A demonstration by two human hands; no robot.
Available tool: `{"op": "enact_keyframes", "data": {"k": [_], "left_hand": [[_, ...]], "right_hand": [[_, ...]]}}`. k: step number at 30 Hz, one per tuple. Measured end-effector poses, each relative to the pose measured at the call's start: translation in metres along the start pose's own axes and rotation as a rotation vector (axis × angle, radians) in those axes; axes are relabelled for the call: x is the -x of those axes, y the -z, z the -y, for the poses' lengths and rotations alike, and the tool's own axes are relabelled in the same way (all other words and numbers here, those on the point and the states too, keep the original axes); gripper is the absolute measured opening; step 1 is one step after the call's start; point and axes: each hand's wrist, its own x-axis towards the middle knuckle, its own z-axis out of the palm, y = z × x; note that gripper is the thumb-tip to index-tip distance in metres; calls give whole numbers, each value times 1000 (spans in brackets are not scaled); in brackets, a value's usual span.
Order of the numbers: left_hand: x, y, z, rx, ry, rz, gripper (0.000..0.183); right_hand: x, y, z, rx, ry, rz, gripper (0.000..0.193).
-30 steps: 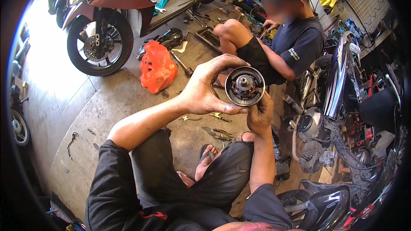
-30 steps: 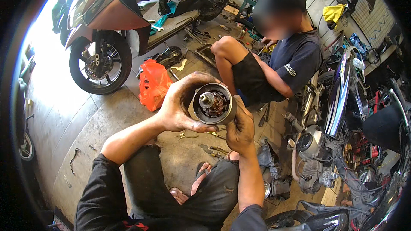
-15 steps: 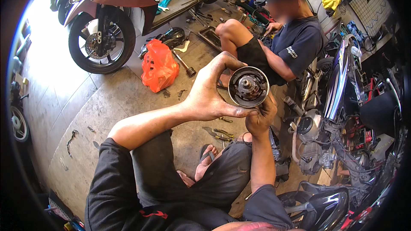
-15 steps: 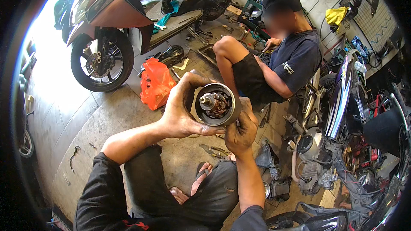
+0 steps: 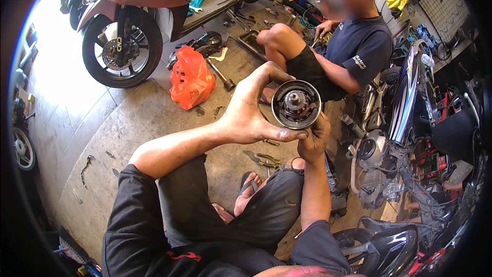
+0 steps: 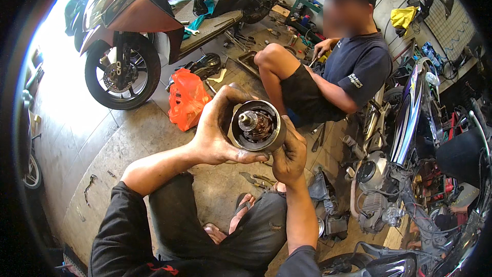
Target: The person disassembles and handles various internal components of a motorcycle starter motor, including the armature and brush plate assembly, while seated on the floor with another person.
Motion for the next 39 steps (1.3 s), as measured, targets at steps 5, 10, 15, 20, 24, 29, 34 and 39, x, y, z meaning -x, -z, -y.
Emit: {"op": "enact_keyframes", "data": {"k": [5, 10, 15, 20, 24, 29, 34, 39], "left_hand": [[-1, -2, 3, -13, -44, 15, 80], [0, -1, 1, 10, -95, 21, 80], [1, -3, 0, 57, -47, 23, 80], [1, -2, 0, 73, -29, 23, 83], [1, -1, 1, 98, -34, 34, 84], [0, -3, 4, 88, -63, 29, 85], [2, 1, 8, 40, -55, 73, 87], [2, 11, 10, -52, -87, 183, 92]], "right_hand": [[-5, 0, 5, -35, 4, -30, 23], [-10, -5, 11, 16, 64, -69, 21], [-9, -4, 9, 25, 90, -113, 22], [-8, -3, 5, 2, 109, -80, 25], [-7, -3, 9, -52, 47, -49, 24], [-7, -1, 10, -47, 59, -62, 23], [-11, -4, 13, 6, 135, -117, 23], [-6, 1, 9, -34, 58, -89, 29]]}}
